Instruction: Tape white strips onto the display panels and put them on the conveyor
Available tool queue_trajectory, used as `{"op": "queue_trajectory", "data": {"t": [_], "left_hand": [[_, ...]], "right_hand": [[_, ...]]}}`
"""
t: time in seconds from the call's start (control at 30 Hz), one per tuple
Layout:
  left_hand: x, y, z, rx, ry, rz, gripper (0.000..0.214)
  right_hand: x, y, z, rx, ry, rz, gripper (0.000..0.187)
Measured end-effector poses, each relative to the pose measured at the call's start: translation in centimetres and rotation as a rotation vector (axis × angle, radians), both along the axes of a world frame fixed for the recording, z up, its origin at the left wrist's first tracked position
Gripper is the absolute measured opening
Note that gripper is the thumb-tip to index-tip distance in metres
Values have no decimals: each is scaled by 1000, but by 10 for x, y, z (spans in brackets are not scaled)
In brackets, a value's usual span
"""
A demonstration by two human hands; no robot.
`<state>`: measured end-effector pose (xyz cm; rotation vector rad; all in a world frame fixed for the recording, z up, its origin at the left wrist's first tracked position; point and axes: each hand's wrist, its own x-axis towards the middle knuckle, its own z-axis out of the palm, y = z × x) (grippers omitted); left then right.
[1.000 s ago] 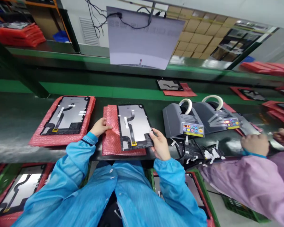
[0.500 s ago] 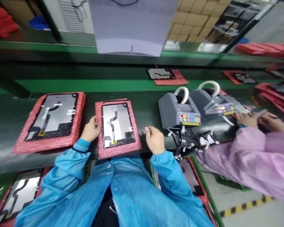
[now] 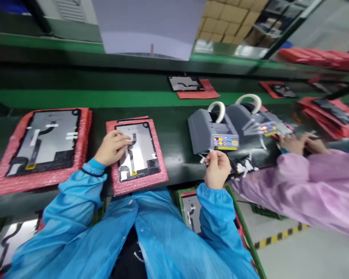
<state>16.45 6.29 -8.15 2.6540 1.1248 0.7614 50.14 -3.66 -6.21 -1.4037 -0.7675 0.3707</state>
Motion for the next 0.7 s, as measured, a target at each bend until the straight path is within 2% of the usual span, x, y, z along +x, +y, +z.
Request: {"op": "queue_trajectory", "data": {"t": [0.07, 0.17, 0.27, 0.4, 0.5, 0.7], "left_hand": [[-1, 8, -12, -60, 9, -96, 31], [-2, 12, -27, -138, 66, -77, 34], [-3, 11, -32, -179, 126, -52, 40], [-3, 10, -30, -213, 149, -25, 49], [-3, 9, -29, -243, 146, -19, 51], [-3, 9, -30, -256, 128, -14, 50]], "right_hand": [[-26, 15, 5, -100, -95, 256, 31], [-71, 52, 3, -290, -260, 640, 23], [-109, 94, -7, -406, -443, 842, 15], [-137, 126, -19, -540, -656, 941, 15], [-146, 132, -19, -606, -802, 951, 17], [-157, 135, -5, -796, -1011, 933, 24]]}}
